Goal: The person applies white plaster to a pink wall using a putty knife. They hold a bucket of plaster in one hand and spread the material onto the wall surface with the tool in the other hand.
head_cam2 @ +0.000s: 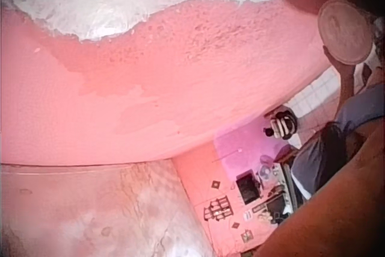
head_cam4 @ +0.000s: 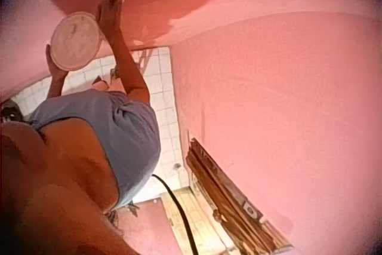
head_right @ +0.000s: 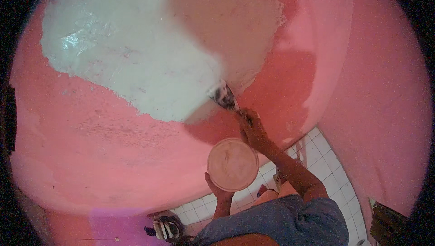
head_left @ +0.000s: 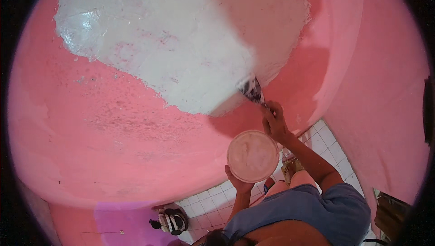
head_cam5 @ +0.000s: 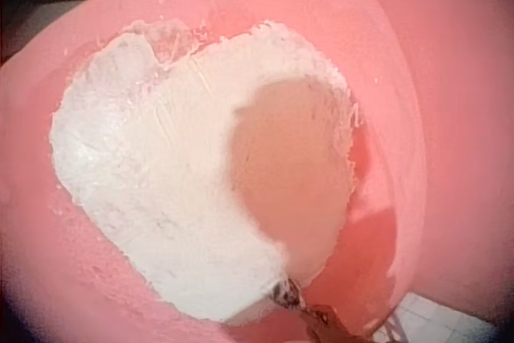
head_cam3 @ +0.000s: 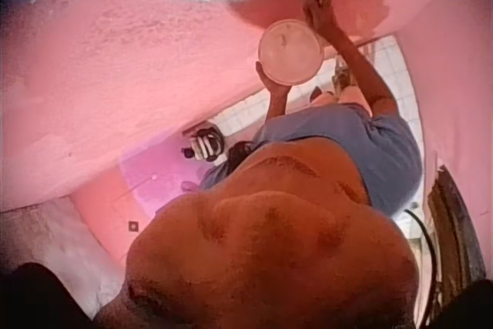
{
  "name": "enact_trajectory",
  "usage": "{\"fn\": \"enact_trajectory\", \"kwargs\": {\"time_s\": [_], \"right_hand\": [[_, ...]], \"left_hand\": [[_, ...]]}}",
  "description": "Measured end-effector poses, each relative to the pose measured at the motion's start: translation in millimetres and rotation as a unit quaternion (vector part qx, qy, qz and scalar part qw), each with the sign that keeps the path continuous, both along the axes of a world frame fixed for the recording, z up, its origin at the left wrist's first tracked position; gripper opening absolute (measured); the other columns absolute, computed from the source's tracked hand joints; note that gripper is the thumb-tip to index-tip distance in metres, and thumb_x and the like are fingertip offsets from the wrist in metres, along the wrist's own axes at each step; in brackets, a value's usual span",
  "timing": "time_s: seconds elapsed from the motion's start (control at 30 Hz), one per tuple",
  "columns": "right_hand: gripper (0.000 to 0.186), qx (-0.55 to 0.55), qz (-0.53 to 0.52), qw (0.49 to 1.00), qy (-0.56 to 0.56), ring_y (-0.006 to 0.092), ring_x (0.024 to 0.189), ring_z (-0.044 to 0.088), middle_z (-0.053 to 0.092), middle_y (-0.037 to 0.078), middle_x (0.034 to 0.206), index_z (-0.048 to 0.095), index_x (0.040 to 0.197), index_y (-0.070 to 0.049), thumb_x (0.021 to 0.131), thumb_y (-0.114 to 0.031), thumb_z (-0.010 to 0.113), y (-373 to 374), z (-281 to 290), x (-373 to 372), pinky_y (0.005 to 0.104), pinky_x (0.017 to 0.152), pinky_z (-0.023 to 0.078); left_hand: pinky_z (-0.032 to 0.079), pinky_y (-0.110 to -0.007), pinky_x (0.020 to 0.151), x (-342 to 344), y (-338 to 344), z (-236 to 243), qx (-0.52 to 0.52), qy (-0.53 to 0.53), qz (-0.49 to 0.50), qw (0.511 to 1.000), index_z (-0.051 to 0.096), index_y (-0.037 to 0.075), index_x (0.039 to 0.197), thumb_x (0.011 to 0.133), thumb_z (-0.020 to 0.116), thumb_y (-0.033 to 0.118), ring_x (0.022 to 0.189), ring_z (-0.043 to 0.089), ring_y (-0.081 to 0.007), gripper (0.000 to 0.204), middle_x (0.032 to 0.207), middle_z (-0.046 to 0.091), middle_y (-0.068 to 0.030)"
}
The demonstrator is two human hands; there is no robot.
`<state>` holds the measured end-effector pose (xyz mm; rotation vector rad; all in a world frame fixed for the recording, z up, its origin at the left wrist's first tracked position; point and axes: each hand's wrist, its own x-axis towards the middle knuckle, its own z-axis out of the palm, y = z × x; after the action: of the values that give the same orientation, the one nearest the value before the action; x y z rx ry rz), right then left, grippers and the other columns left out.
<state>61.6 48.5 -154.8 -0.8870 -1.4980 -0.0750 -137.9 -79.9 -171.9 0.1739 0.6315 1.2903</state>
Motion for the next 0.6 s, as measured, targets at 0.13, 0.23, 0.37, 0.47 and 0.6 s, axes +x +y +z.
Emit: {"fn": "enact_trajectory", "kwargs": {"time_s": [0.13,0.23,0.37,0.47,0.6], "right_hand": [[0.049,-0.057,0.060,0.997,0.009,0.0286,0.089,0.049,0.044,0.018,0.113,0.050,0.122,-0.003,0.075,0.008,0.055,-13.1,-10.0,0.7,0.0386,0.072,0.043],[0.048,0.022,0.025,0.999,0.003,0.0278,0.089,0.050,0.044,0.018,0.113,0.050,0.122,-0.003,0.076,0.008,0.054,5.6,26.6,7.7,0.0381,0.072,0.044],[0.048,0.050,-0.018,0.998,0.031,0.0287,0.088,0.049,0.045,0.019,0.111,0.050,0.122,-0.004,0.076,0.008,0.054,23.0,66.9,18.4,0.0389,0.073,0.043],[0.049,0.004,-0.022,0.999,0.029,0.0314,0.091,0.049,0.046,0.019,0.109,0.050,0.122,-0.004,0.075,0.008,0.054,25.1,57.2,22.9,0.0395,0.076,0.042],[0.045,-0.007,-0.020,1.000,0.004,0.0335,0.095,0.049,0.047,0.019,0.109,0.051,0.119,-0.002,0.075,0.008,0.054,15.0,2.3,21.1,0.0394,0.080,0.042]], "left_hand": [[0.029,-0.055,0.103,1.9,0.7,2.1,-0.003,0.041,0.013,0.999,0.028,0.013,0.140,0.085,0.031,0.063,0.128,0.030,-0.0359,0.074,0.143,0.027,-0.0137],[0.029,-0.057,0.102,-0.1,3.1,-0.4,0.005,0.100,0.015,0.995,0.028,0.012,0.140,0.085,0.035,0.063,0.129,0.029,-0.0365,0.075,0.144,0.026,-0.0143],[0.028,-0.057,0.102,-10.9,2.7,-9.5,0.006,-0.043,-0.005,0.999,0.030,0.013,0.139,0.083,0.042,0.059,0.129,0.030,-0.0359,0.073,0.143,0.029,-0.0132],[0.028,-0.058,0.102,-12.7,0.7,-10.8,-0.005,-0.011,0.008,1.000,0.031,0.013,0.139,0.083,0.043,0.059,0.128,0.031,-0.0359,0.073,0.143,0.029,-0.0132],[0.029,-0.059,0.101,-8.5,-0.2,-6.9,-0.006,0.048,0.024,0.999,0.029,0.013,0.139,0.084,0.040,0.061,0.128,0.031,-0.0362,0.074,0.144,0.027,-0.0142]]}}
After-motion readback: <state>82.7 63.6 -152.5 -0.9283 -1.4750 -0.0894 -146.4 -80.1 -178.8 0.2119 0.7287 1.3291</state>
